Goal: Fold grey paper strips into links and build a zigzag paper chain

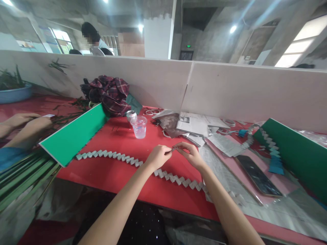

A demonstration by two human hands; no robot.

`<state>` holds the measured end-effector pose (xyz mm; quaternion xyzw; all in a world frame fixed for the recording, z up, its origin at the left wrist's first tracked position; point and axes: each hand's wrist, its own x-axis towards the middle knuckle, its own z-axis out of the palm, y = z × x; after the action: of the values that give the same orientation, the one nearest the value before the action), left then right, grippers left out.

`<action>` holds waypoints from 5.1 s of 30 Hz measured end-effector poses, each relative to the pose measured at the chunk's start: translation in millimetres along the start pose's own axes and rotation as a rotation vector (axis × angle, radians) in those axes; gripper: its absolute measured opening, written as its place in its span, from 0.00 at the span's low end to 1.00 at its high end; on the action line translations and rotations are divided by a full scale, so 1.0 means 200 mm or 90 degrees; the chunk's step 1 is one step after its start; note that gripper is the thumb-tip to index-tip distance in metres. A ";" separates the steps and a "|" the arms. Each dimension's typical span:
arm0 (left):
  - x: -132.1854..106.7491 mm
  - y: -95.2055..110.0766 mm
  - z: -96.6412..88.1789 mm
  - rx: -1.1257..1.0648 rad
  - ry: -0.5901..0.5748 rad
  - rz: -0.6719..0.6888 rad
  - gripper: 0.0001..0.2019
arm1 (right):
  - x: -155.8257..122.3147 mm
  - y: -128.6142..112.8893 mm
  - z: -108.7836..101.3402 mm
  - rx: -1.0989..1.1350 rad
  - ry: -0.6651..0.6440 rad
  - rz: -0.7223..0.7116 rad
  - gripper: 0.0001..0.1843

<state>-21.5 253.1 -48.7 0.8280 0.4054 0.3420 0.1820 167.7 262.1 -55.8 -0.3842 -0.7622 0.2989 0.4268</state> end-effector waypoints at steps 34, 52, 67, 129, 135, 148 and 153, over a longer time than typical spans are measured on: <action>0.04 0.02 -0.03 -0.644 0.109 -0.320 0.14 | -0.03 -0.06 0.11 0.006 0.012 -0.114 0.08; 0.03 0.06 0.00 -0.663 0.213 -0.252 0.11 | 0.00 -0.03 0.08 -0.120 0.077 -0.050 0.11; 0.03 0.02 -0.01 -0.781 0.145 -0.266 0.09 | -0.02 -0.06 0.10 -0.103 0.173 -0.074 0.08; 0.03 0.03 -0.04 -0.412 0.152 -0.112 0.09 | -0.04 -0.07 0.11 -0.294 0.157 -0.065 0.11; 0.01 0.02 -0.02 -0.405 0.157 -0.155 0.09 | -0.04 -0.07 0.12 -0.315 0.159 -0.081 0.11; 0.01 0.05 0.00 -0.607 0.008 -0.154 0.22 | -0.03 -0.08 0.11 -0.294 0.053 -0.110 0.09; 0.02 0.02 0.01 -0.576 0.056 -0.152 0.18 | -0.04 -0.07 0.11 -0.313 0.027 -0.144 0.08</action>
<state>-15.6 252.9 -46.0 0.5977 0.3149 0.4959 0.5456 145.4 245.4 -58.5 -0.3952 -0.8407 0.0470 0.3672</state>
